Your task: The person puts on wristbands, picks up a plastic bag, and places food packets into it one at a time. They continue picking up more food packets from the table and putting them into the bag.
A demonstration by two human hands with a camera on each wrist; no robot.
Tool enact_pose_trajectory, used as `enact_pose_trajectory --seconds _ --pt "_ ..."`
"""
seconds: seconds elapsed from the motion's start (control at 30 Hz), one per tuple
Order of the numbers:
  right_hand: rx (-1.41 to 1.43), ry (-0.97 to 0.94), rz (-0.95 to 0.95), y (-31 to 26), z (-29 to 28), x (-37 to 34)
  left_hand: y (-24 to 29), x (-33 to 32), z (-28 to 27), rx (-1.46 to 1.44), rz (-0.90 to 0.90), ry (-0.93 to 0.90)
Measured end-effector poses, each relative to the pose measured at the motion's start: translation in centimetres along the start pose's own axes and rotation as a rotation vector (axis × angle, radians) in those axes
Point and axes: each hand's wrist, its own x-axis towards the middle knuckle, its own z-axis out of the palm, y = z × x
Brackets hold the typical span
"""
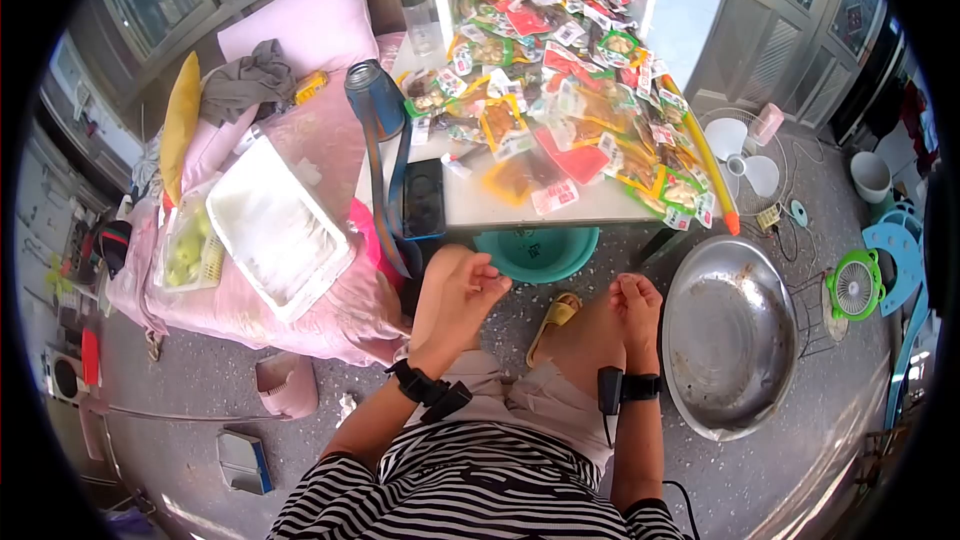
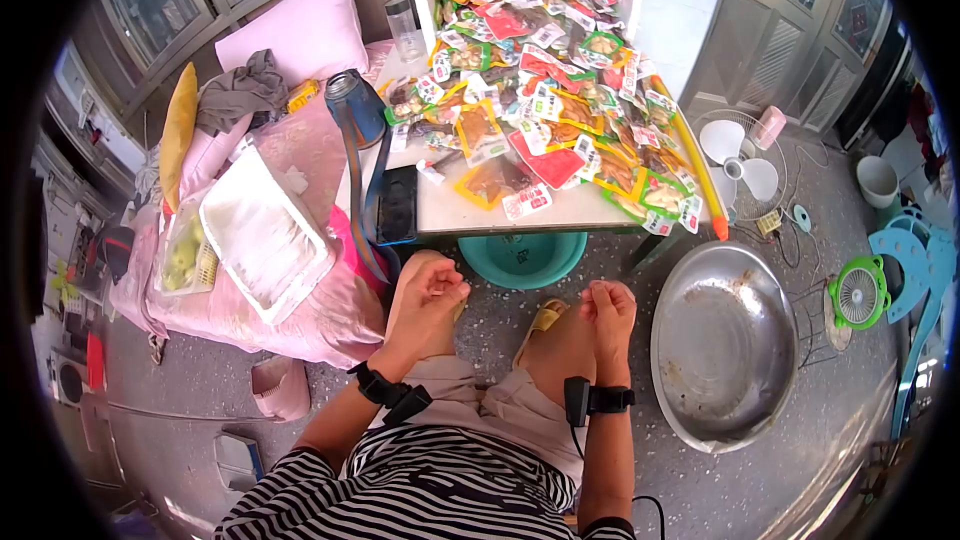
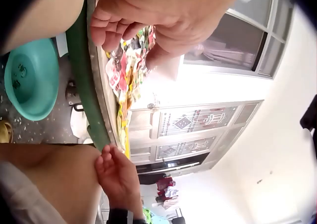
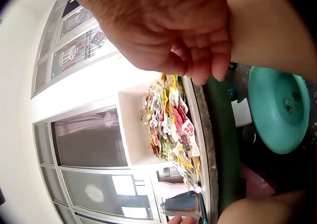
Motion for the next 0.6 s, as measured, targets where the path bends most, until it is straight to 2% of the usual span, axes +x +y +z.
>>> enact_pose_trajectory --seconds 0.03,0.13,0.23,0.33,0.43,0.6 --pt "-0.01 -0.008 -0.005 -0.1 0.2 0.1 -0.7 0.7 -1.7 0.04 0.101 0.102" --pt "0.008 -0.026 0.008 -0.1 0.3 0.0 0.1 0.5 -5.7 -0.227 -0.174 0.232" --pt "0.044 -0.061 0.009 0.1 -0.1 0.0 -2.9 0.5 -8.9 -0.587 -0.409 0.271" --pt "0.055 -0.068 0.018 0.5 -0.6 -0.1 -4.9 1.7 -10.2 -0.787 -0.379 0.216" --pt "0.064 -0.072 0.02 0.6 -0.8 0.0 -5.5 3.6 -10.1 -0.866 -0.32 0.16" --pt "-0.011 -0.045 0.041 -0.1 -0.7 -0.6 -7.7 5.9 -9.7 -1.178 -0.479 0.188"
